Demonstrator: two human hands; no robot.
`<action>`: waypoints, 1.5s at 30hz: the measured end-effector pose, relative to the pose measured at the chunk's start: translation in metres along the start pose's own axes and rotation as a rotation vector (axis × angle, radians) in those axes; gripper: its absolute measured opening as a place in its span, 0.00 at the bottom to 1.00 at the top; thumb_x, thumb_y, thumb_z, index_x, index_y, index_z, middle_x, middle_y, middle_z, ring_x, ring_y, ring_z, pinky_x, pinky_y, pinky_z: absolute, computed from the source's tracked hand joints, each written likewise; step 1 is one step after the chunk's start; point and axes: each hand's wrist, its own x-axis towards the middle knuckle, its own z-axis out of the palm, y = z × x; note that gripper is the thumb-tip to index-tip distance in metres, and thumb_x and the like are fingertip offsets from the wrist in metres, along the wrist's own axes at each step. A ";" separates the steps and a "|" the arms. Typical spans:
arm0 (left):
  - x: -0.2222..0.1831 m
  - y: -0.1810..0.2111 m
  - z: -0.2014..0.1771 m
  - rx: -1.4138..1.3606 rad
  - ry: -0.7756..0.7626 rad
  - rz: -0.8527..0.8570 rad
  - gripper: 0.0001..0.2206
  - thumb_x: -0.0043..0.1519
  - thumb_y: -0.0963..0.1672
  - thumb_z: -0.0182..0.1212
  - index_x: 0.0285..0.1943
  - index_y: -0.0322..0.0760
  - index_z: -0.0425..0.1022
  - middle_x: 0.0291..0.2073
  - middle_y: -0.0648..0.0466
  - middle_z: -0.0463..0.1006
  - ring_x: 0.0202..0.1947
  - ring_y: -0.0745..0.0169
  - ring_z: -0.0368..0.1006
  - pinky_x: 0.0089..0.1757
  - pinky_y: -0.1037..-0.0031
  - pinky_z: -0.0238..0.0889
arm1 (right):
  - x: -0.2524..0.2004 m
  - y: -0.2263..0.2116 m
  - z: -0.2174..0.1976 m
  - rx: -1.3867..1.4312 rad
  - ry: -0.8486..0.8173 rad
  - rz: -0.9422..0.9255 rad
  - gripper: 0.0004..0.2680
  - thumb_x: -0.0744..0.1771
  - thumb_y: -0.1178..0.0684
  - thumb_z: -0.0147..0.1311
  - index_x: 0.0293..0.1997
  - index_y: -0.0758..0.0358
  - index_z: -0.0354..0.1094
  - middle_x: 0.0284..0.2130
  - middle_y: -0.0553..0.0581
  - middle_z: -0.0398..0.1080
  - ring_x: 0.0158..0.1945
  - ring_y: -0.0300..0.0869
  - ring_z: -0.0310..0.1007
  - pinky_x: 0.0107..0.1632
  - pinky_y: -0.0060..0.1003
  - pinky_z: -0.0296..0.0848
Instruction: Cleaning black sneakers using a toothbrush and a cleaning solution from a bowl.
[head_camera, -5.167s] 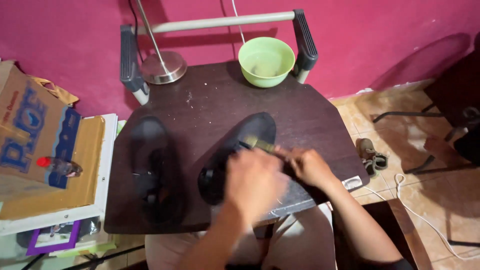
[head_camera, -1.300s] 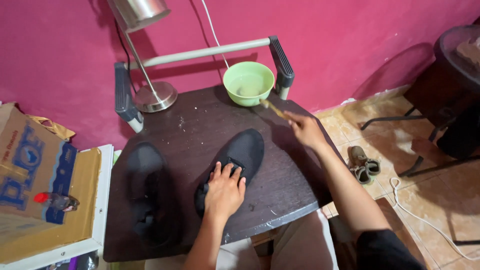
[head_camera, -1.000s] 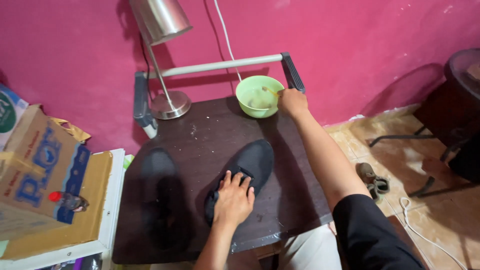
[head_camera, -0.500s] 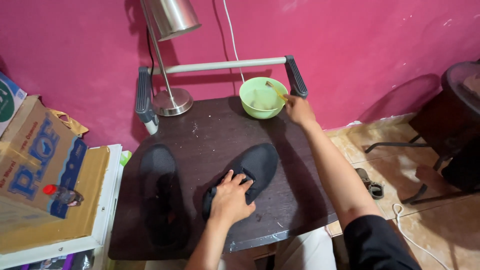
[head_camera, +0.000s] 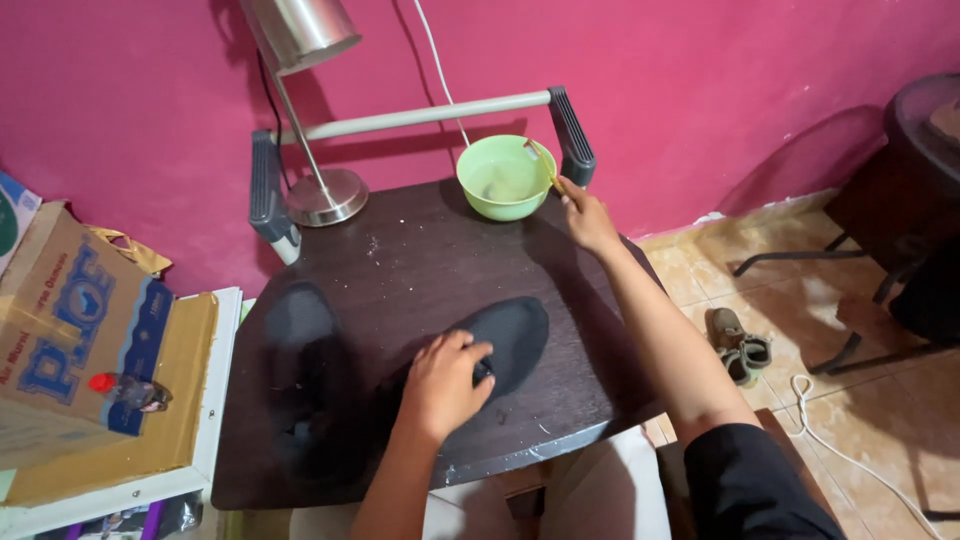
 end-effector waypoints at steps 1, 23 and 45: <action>0.000 0.010 -0.005 0.000 -0.010 0.004 0.20 0.57 0.51 0.64 0.61 0.58 0.78 0.59 0.55 0.73 0.64 0.49 0.67 0.58 0.56 0.65 | 0.004 0.023 0.011 0.001 0.000 0.010 0.17 0.72 0.53 0.39 0.73 0.54 0.58 0.65 0.71 0.64 0.69 0.70 0.57 0.70 0.71 0.45; 0.003 0.023 0.020 0.096 -0.032 -0.145 0.32 0.62 0.63 0.50 0.71 0.53 0.69 0.74 0.49 0.58 0.74 0.44 0.55 0.67 0.50 0.50 | -0.287 -0.013 0.016 -0.267 -0.047 0.046 0.17 0.65 0.57 0.52 0.58 0.38 0.75 0.31 0.50 0.77 0.38 0.49 0.79 0.41 0.46 0.78; 0.003 0.023 0.021 0.107 -0.044 -0.151 0.33 0.62 0.64 0.49 0.72 0.55 0.67 0.75 0.51 0.57 0.74 0.45 0.54 0.67 0.50 0.48 | -0.257 -0.057 0.006 -0.217 -0.014 0.161 0.18 0.64 0.59 0.52 0.59 0.46 0.75 0.38 0.60 0.81 0.46 0.59 0.79 0.49 0.55 0.77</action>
